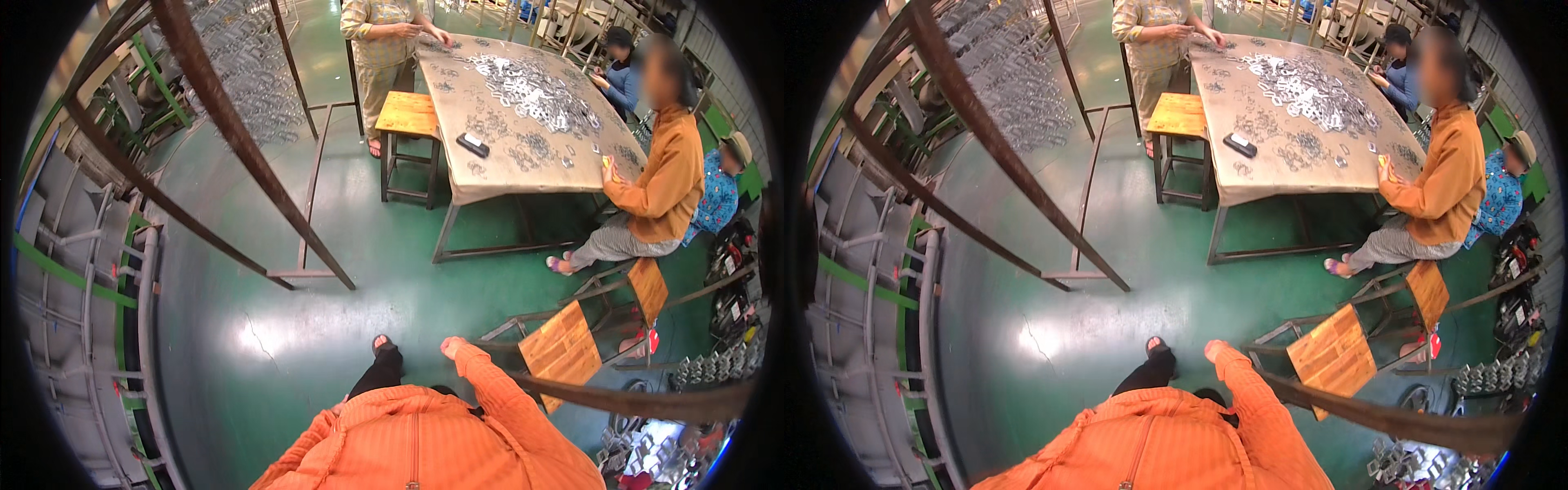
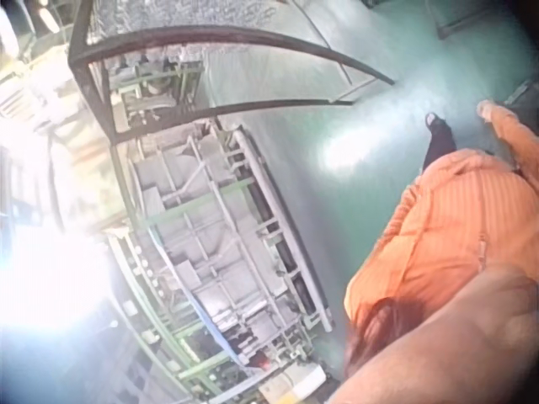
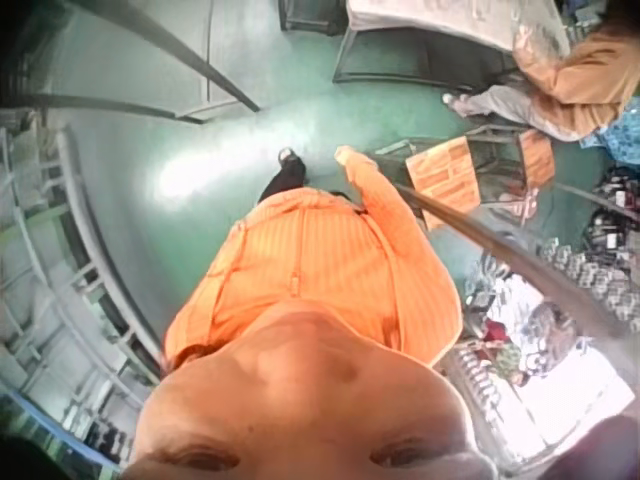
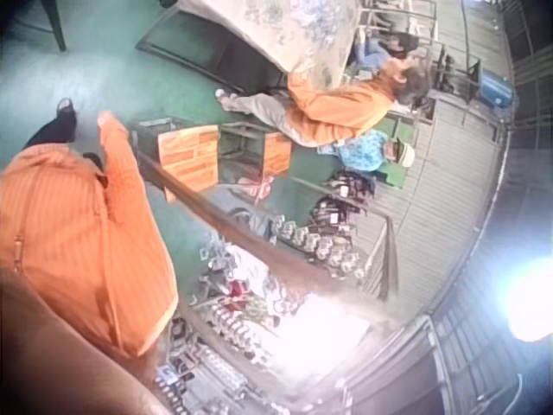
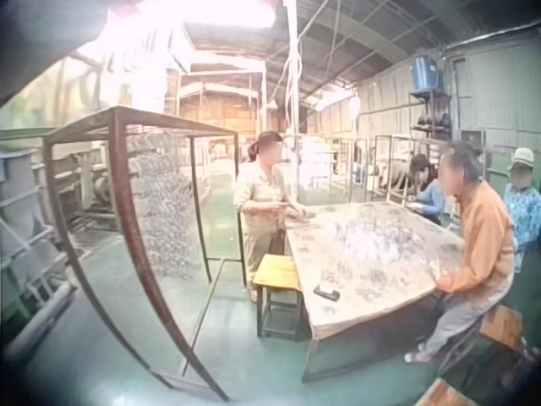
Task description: The person picks up metal plates and clips from a table and joins them together. They then hook the assembled units onto a hanging chain rack.
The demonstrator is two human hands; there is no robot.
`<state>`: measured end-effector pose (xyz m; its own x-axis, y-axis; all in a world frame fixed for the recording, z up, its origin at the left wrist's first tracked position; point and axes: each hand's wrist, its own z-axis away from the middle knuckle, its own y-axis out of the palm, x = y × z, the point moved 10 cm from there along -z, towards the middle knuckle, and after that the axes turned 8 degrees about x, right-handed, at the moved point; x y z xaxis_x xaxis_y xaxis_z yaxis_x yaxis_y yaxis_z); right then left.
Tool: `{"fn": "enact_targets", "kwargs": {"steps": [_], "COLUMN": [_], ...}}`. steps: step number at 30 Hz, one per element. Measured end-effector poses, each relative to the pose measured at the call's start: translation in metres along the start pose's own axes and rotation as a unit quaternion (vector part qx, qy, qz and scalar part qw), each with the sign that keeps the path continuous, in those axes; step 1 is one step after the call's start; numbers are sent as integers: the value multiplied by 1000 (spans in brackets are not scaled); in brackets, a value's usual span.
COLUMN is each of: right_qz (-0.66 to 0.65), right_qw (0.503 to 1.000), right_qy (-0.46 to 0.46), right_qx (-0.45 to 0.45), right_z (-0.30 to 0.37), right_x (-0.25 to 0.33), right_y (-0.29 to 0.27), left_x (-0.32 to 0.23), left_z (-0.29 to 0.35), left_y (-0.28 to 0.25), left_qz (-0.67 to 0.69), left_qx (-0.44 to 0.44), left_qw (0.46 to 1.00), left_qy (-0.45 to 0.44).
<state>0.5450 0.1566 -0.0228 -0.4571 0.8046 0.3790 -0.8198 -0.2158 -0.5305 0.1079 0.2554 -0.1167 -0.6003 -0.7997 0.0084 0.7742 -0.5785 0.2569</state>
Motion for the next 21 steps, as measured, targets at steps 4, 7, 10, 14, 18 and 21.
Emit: {"fn": "enact_targets", "kwargs": {"steps": [4,7,10,14,18,21], "right_qz": [-104,-194,-191,-57,11,-19], "right_qw": [994,976,976,989,975,970], "right_qy": [-12,-62,-96,-134,-207,-200], "right_qx": [-43,-73,-51,0,-80,-139], "right_z": [-41,-41,-54,-86,-72,-64], "right_x": [11,54,86,115,173,173], "right_y": [-88,-161,-218,-297,-425,-496], "left_x": [-136,-253,-357,-519,-614,-639], "left_z": [11,73,28,42,47,26], "left_y": [38,120,163,257,302,304], "left_qz": [-136,-389,-436,-507,-563,-477], "left_qx": [8,-9,52,-35,-31,25], "left_qw": [990,921,895,811,734,856], "left_qy": [-23,24,78,291,378,195]}}
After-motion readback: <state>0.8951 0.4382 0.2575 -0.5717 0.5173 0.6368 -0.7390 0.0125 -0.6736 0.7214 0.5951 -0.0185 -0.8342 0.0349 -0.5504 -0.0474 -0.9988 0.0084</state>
